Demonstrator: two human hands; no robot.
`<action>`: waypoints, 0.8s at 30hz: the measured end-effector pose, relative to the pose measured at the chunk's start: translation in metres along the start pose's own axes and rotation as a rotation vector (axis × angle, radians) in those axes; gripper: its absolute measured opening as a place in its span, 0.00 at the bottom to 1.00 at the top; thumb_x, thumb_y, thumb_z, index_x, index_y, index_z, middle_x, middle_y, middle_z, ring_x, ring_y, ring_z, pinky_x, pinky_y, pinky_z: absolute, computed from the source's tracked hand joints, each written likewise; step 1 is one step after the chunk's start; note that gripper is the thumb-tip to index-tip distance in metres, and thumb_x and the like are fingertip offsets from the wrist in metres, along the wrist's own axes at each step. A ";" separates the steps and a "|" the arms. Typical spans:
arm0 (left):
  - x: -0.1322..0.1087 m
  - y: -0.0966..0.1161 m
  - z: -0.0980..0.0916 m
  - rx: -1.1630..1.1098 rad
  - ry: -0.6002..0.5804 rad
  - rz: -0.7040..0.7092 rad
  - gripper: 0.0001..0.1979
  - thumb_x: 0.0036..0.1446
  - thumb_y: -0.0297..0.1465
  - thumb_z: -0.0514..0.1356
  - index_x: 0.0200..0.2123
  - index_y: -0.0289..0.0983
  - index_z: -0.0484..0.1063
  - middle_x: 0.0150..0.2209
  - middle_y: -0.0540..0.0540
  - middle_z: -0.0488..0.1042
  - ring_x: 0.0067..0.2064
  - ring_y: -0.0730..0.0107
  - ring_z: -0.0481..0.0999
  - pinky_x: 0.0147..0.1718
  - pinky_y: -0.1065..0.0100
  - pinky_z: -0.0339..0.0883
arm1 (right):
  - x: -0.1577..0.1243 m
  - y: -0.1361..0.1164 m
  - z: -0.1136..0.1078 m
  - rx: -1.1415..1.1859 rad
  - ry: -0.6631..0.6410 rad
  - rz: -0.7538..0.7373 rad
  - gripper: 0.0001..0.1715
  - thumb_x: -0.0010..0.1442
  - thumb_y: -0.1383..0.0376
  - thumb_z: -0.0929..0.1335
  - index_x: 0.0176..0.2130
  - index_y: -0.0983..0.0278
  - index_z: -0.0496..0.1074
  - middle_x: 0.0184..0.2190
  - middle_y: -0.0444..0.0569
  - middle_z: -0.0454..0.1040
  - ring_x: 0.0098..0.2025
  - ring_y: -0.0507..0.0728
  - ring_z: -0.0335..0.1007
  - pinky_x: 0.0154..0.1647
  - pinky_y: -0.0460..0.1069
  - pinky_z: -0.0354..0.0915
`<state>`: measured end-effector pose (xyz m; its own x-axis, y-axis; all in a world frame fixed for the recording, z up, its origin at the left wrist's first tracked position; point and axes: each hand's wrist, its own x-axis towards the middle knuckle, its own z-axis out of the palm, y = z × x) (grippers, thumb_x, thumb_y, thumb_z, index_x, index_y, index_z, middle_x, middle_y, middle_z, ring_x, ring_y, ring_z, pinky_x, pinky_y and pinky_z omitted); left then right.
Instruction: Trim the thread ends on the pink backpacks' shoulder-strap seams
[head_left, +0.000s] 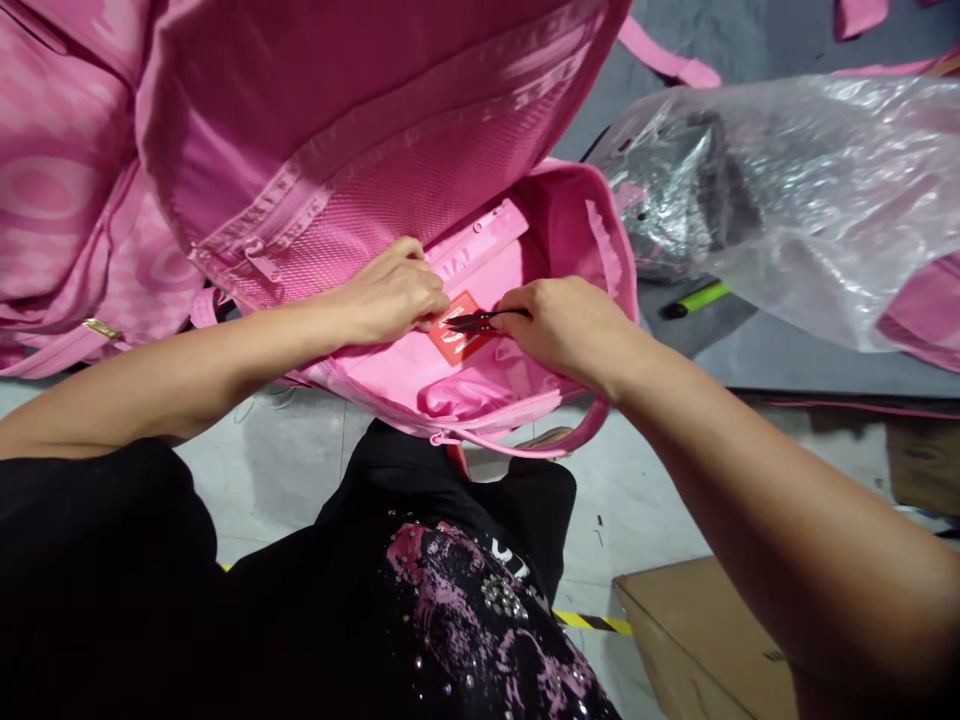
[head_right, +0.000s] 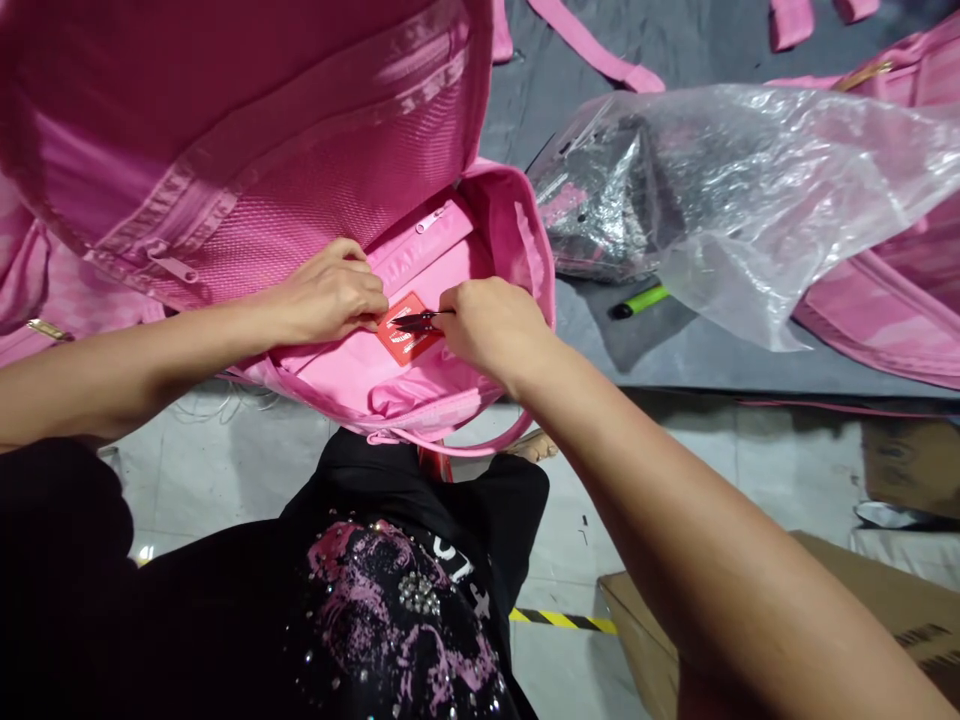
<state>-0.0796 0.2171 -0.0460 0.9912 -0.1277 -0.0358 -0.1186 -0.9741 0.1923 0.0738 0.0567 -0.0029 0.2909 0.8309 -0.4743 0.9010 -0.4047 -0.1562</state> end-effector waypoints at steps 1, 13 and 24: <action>0.000 -0.003 0.001 -0.020 0.020 0.003 0.11 0.63 0.28 0.56 0.26 0.38 0.70 0.27 0.50 0.74 0.31 0.70 0.67 0.47 0.57 0.58 | 0.001 0.000 0.000 -0.002 -0.006 0.003 0.19 0.68 0.64 0.62 0.45 0.63 0.81 0.42 0.55 0.81 0.43 0.62 0.75 0.37 0.52 0.61; 0.000 -0.005 -0.001 -0.016 0.015 -0.058 0.10 0.62 0.33 0.58 0.29 0.37 0.72 0.29 0.48 0.76 0.33 0.67 0.70 0.49 0.57 0.61 | 0.007 -0.004 0.005 0.189 -0.008 -0.075 0.19 0.63 0.64 0.69 0.54 0.60 0.73 0.40 0.50 0.80 0.42 0.60 0.75 0.39 0.50 0.62; 0.002 -0.001 -0.005 -0.055 0.031 -0.080 0.13 0.64 0.34 0.56 0.27 0.37 0.70 0.28 0.47 0.73 0.34 0.67 0.68 0.48 0.55 0.61 | 0.014 -0.009 0.011 0.361 -0.018 -0.158 0.17 0.62 0.70 0.68 0.50 0.60 0.77 0.44 0.47 0.81 0.46 0.59 0.76 0.47 0.50 0.66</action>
<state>-0.0775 0.2185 -0.0411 0.9988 -0.0432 -0.0227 -0.0364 -0.9691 0.2441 0.0660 0.0685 -0.0175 0.1497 0.8882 -0.4344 0.7624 -0.3834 -0.5212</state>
